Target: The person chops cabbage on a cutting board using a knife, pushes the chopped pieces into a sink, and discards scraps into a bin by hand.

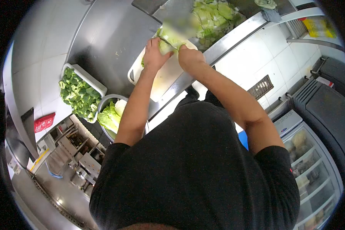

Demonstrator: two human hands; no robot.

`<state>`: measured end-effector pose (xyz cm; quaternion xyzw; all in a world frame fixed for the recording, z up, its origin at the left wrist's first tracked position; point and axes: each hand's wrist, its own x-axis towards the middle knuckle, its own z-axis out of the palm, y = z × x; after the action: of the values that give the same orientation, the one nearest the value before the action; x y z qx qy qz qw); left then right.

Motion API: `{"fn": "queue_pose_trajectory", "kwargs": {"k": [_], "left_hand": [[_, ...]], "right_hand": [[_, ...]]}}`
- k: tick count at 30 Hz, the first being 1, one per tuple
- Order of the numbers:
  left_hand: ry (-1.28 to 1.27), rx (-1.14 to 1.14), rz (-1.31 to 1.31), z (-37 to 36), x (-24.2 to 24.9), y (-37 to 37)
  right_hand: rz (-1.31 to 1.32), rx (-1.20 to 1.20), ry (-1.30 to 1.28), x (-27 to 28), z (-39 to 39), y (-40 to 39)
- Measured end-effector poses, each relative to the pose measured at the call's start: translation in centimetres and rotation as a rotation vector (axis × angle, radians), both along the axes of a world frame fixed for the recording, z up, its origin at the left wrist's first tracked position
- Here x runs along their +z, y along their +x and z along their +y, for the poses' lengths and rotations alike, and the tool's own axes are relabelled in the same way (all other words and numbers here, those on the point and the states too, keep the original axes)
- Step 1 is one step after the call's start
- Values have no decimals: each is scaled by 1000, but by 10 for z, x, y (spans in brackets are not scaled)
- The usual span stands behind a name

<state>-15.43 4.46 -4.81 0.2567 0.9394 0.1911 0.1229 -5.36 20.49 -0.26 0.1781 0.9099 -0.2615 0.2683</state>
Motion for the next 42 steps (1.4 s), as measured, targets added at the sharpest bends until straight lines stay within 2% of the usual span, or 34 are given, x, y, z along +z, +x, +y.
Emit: {"fn": "queue_pose_trajectory", "kwargs": {"k": [2, 5, 8, 15, 23, 25, 31, 33, 38, 42], "left_hand": [[-4, 14, -11, -5, 1, 3], [23, 13, -8, -4, 1, 6], [46, 0, -2, -4, 0, 6], [33, -21, -19, -11, -2, 8], [29, 11, 5, -7, 2, 19], [49, 34, -43, -6, 2, 17], [95, 5, 38, -15, -2, 21], [138, 11, 35, -22, -3, 20], [156, 53, 13, -38, -4, 19], [135, 92, -53, -38, -1, 20]], "right_hand": [[-48, 20, 7, 32, -2, 12], [-56, 41, 13, 41, 6, 32], [-82, 57, 31, 25, 2, 32], [60, -31, -10, -78, -10, 10], [136, 11, -16, -81, 4, 10], [174, 49, -14, -76, 19, 9], [191, -158, 91, -54, 76, -2], [181, -105, 90, -30, 79, 1], [260, 31, 47, 26, 33, 37], [216, 148, 91, 43, 1, 60]]}}
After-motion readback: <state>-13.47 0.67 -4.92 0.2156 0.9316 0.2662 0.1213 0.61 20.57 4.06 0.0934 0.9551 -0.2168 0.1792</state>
